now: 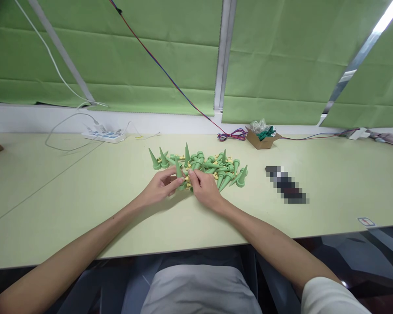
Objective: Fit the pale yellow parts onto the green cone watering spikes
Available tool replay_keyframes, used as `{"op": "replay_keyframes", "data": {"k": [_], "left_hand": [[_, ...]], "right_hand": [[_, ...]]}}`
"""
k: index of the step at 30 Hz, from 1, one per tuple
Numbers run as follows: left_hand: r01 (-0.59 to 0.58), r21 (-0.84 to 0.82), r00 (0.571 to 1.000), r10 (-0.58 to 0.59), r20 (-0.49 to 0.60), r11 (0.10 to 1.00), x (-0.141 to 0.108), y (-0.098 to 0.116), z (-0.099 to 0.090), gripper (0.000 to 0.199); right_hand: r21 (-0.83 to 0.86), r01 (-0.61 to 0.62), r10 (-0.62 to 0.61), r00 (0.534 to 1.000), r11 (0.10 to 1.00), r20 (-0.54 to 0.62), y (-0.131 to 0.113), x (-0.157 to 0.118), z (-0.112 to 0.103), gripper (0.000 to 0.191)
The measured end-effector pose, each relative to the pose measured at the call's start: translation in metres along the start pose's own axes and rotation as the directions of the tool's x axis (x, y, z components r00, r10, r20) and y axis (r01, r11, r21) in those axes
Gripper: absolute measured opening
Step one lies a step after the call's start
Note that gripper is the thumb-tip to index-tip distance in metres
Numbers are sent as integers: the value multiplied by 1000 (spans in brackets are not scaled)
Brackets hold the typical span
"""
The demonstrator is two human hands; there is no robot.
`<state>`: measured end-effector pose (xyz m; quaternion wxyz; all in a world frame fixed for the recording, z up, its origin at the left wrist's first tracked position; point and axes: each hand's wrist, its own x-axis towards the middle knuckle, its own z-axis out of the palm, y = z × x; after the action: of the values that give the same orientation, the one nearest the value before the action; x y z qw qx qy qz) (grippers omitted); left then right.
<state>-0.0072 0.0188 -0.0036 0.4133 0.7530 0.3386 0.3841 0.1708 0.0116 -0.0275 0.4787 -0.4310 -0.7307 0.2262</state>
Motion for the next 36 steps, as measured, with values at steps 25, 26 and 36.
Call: {"op": "replay_keyframes", "data": {"k": [25,26,36], "left_hand": [[-66,117,989,81,-126,991,1,-2,1,35],[-89,142,988,106,-116,986,1,-2,1,32],[-102,277,985,136,-109,955,1,-6,3,17]], "right_hand": [[4,28,-28,999,1000,39,0,-1,2,42],[11,25,-25,999,1000,37,0,-1,2,42],[38,0,0,1000,999,-5,2,0,2,47]]}}
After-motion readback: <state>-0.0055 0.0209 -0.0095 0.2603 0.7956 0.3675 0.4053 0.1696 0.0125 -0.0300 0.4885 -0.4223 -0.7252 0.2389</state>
